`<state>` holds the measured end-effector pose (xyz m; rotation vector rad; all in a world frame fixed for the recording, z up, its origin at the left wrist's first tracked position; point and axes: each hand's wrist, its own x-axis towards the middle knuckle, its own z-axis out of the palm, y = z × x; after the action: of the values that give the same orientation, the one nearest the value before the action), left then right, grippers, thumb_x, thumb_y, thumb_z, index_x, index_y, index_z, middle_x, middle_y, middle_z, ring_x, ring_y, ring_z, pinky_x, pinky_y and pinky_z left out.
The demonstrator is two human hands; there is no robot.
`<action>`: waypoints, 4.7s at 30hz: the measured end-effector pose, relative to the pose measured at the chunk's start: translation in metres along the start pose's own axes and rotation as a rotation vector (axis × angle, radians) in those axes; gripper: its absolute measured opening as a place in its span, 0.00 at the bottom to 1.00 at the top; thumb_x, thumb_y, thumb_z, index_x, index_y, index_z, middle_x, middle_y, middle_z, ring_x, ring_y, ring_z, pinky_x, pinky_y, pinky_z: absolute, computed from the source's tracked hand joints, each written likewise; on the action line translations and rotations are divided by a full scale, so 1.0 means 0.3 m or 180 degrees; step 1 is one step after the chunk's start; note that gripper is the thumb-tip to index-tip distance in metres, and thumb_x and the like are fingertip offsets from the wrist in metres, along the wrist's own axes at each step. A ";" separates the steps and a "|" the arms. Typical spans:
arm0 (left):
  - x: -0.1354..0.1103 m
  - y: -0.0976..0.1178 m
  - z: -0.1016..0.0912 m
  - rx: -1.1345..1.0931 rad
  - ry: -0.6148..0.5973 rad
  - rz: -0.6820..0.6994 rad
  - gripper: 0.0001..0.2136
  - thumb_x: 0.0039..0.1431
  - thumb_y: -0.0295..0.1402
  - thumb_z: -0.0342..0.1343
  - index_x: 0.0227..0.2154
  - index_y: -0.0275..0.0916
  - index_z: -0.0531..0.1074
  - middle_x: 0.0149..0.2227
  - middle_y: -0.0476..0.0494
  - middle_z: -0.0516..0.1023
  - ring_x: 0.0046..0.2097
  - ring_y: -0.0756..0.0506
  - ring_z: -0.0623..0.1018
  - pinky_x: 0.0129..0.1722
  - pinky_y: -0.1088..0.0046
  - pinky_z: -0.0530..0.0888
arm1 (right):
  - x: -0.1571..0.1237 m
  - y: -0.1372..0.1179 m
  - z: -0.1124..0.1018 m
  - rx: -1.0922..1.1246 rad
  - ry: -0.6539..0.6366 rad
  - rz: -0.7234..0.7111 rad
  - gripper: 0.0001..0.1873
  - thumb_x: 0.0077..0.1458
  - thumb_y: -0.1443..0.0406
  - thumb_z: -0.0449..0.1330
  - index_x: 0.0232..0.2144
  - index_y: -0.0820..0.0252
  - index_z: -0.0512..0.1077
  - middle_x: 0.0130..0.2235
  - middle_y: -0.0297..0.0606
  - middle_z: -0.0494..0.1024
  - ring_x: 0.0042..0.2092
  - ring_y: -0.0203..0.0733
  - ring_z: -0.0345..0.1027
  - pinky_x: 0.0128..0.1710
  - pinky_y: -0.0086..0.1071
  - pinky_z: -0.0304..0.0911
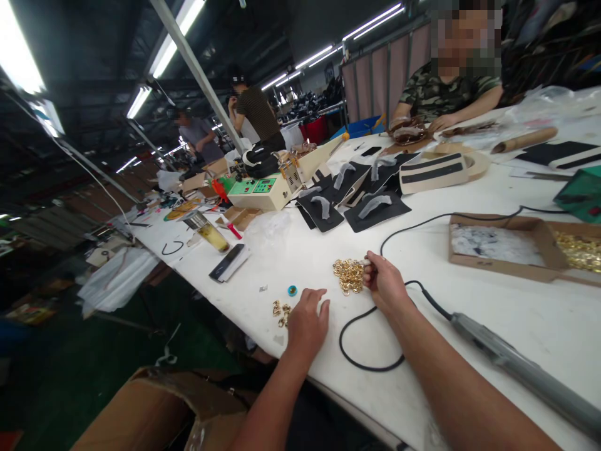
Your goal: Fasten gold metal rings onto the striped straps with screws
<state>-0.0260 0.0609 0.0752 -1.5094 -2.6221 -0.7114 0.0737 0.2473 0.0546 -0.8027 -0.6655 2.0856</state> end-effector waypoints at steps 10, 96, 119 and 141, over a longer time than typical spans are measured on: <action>0.138 0.037 0.134 0.0139 -0.0324 0.0311 0.13 0.71 0.29 0.54 0.53 0.46 0.78 0.48 0.45 0.82 0.49 0.43 0.81 0.47 0.67 0.75 | 0.012 0.002 -0.002 0.0092 0.0022 0.0043 0.22 0.45 0.54 0.75 0.31 0.58 0.69 0.22 0.25 0.67 0.21 0.30 0.58 0.17 0.24 0.52; -0.149 -0.046 0.042 -0.6292 -0.0188 -0.2219 0.19 0.50 0.34 0.76 0.43 0.34 0.80 0.33 0.47 0.77 0.33 0.51 0.75 0.34 0.72 0.78 | -0.318 0.057 0.063 -0.2078 -0.0795 -0.0667 0.17 0.59 0.51 0.70 0.42 0.55 0.76 0.25 0.30 0.72 0.25 0.35 0.64 0.26 0.30 0.63; -0.142 -0.034 0.049 -0.6398 -0.0093 -0.2261 0.19 0.49 0.32 0.77 0.43 0.36 0.79 0.30 0.52 0.75 0.29 0.54 0.72 0.33 0.74 0.72 | -0.351 0.092 0.049 -0.2831 -0.0972 -0.1021 0.16 0.63 0.50 0.65 0.38 0.56 0.75 0.26 0.32 0.74 0.25 0.37 0.67 0.27 0.31 0.64; -0.174 0.055 0.038 -0.4162 0.0937 -0.2021 0.11 0.57 0.37 0.67 0.39 0.37 0.80 0.24 0.53 0.75 0.27 0.53 0.72 0.32 0.76 0.71 | -0.319 0.078 0.026 -0.2282 -0.0891 -0.0331 0.21 0.62 0.45 0.65 0.35 0.56 0.71 0.25 0.31 0.75 0.25 0.38 0.68 0.28 0.33 0.65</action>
<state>0.0174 0.0300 0.0579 -0.3460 -2.3114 -2.7454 0.1037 0.1551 0.0738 -0.8263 -1.6253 1.8757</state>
